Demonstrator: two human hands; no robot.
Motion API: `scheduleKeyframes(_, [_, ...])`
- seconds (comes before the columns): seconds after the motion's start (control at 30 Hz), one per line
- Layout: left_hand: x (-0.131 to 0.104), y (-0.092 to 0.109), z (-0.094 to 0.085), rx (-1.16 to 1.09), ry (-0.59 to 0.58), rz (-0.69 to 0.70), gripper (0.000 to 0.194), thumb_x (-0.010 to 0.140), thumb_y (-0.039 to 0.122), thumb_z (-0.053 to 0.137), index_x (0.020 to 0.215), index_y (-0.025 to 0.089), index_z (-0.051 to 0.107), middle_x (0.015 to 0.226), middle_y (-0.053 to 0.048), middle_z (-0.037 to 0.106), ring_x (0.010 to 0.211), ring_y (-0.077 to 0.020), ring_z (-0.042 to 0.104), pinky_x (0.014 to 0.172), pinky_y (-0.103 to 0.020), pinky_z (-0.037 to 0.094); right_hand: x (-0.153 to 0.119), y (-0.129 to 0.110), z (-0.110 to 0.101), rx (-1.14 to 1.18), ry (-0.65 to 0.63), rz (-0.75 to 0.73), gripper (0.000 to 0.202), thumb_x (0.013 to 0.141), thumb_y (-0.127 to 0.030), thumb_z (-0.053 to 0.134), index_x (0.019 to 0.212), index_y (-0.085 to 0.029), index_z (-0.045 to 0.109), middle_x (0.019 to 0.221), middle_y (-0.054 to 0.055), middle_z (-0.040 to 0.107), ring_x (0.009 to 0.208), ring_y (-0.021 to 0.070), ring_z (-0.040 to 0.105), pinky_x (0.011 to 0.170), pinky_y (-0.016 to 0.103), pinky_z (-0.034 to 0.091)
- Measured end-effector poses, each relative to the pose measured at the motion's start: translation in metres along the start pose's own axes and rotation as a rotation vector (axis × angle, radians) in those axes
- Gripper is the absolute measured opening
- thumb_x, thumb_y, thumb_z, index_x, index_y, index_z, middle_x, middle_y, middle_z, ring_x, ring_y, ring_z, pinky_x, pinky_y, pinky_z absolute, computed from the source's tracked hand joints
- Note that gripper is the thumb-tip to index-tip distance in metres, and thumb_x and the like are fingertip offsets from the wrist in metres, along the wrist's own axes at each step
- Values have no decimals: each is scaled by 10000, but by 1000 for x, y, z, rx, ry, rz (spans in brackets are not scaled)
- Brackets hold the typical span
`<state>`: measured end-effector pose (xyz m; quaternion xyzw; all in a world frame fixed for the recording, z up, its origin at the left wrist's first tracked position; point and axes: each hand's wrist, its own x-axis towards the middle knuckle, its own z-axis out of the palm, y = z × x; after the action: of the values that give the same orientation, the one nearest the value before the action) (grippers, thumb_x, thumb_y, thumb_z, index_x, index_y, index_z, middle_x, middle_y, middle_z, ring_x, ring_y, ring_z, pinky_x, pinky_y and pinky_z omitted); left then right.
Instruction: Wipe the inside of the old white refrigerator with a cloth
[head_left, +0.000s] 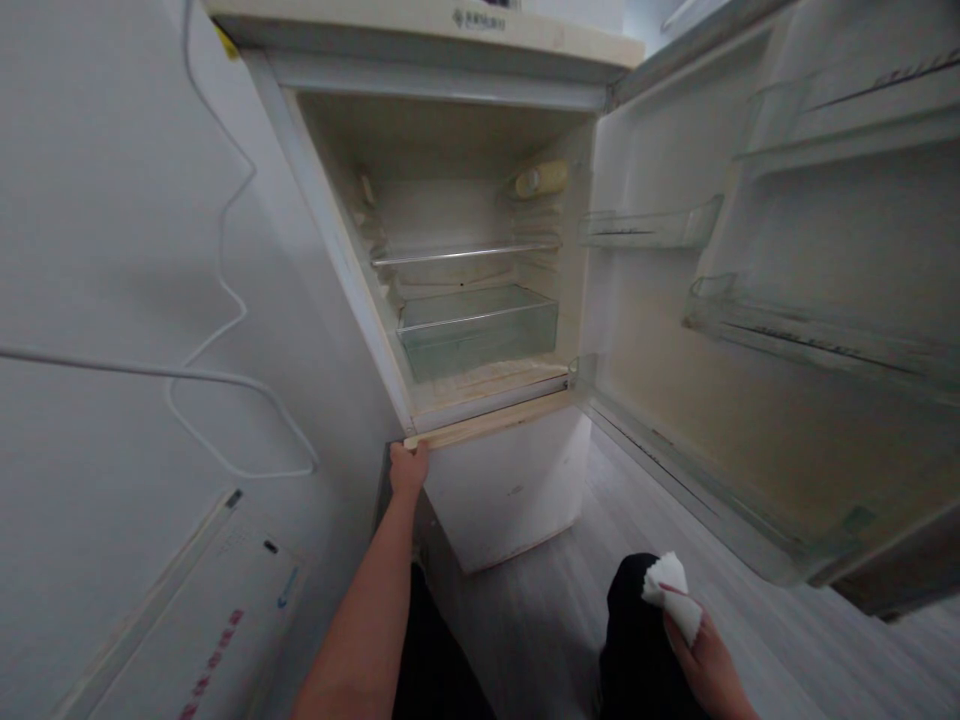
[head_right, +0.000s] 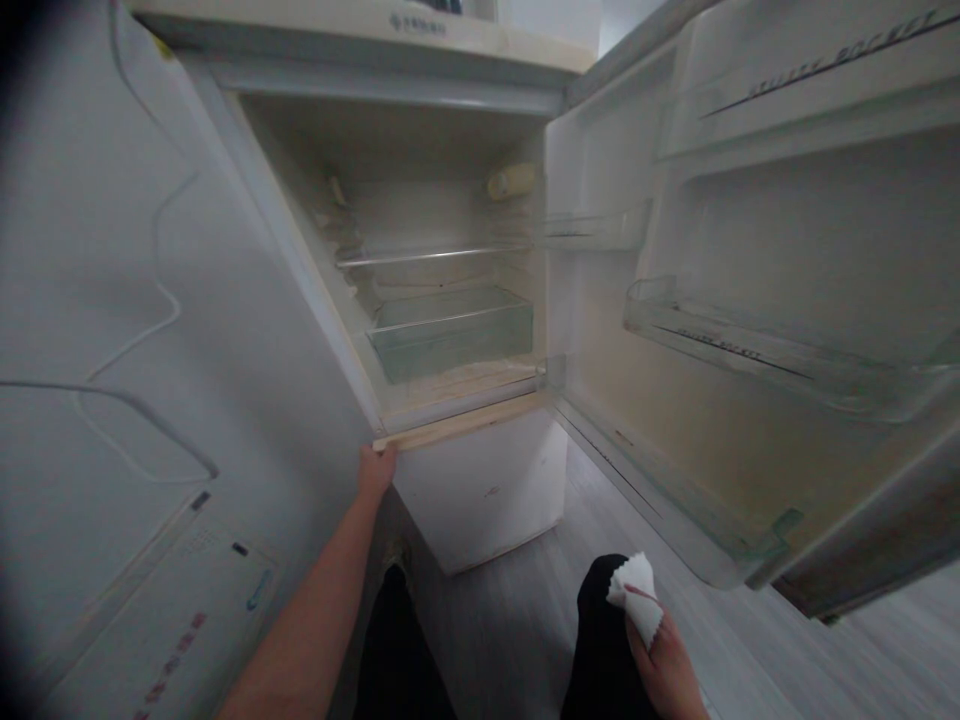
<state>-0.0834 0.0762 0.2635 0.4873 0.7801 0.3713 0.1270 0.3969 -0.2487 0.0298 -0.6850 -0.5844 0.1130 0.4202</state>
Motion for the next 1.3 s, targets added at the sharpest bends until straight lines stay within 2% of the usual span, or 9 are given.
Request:
scheduleKeyframes(0.37, [4,0,11,-77,54,-64,455,910,448,566,1214,115,506,1267,-251,636,1204,-363,641,1010,-486,513,0,-8,-3,5,22,24,449,954,-505,527,1282,-221,641,1222,108,716,1134,299,701,1021,459,566])
scheduleKeyframes(0.57, [14,3,8,-125,5,-147,472,837,423,660,1171,109,550,1184,-254,684,1121,-373,681,939,-473,549,3,-16,-8,-3,9,17,452,957,-502,507,1287,-227,650,1276,105,700,1218,301,664,1086,477,525])
scheduleKeyframes(0.73, [5,11,6,-145,40,-140,484,858,433,629,1199,106,524,1269,-268,640,1212,-387,631,1008,-491,508,0,-14,-8,18,22,22,465,961,-492,495,1308,-214,631,1281,118,697,1220,303,663,1069,478,536])
scheduleKeyframes(0.87, [-13,16,4,-155,110,-146,458,838,417,633,1142,93,522,1208,-284,633,1185,-409,628,1004,-525,495,-4,-2,-4,22,60,70,479,942,-529,518,1284,-213,633,1233,122,722,1143,320,699,1008,492,571])
scheduleKeyframes(0.97, [-49,3,2,-171,194,-108,410,858,442,594,1113,132,510,1170,-221,629,1156,-362,628,1010,-494,487,-4,1,-2,35,64,61,479,936,-525,530,1298,-228,630,1249,112,717,1149,321,695,1020,490,565])
scheduleKeyframes(1.03, [-90,-17,3,-193,214,-82,403,853,512,590,1061,177,507,1077,-141,632,1060,-310,643,956,-455,513,-1,0,-2,41,45,51,467,937,-523,531,1288,-234,637,1245,105,716,1158,320,690,1047,498,546])
scheduleKeyframes(1.1, [-142,-42,7,-285,241,-18,498,805,656,609,1000,210,501,959,-67,606,911,-266,632,862,-434,535,2,-2,-2,47,22,45,461,943,-523,525,1282,-231,636,1246,104,712,1171,315,681,1066,506,531])
scheduleKeyframes(1.2, [-226,-75,18,-446,105,45,593,705,740,679,949,227,509,846,-14,595,784,-234,617,775,-406,534,6,-7,-3,47,-11,39,463,952,-516,506,1289,-222,628,1252,105,701,1187,301,667,1076,495,520])
scheduleKeyframes(1.3, [-293,-84,25,-452,-142,41,594,689,695,733,1003,221,559,860,-37,663,786,-253,648,738,-394,536,6,-10,-6,21,-38,61,478,952,-527,484,1279,-214,639,1227,110,704,1164,301,672,1057,488,528])
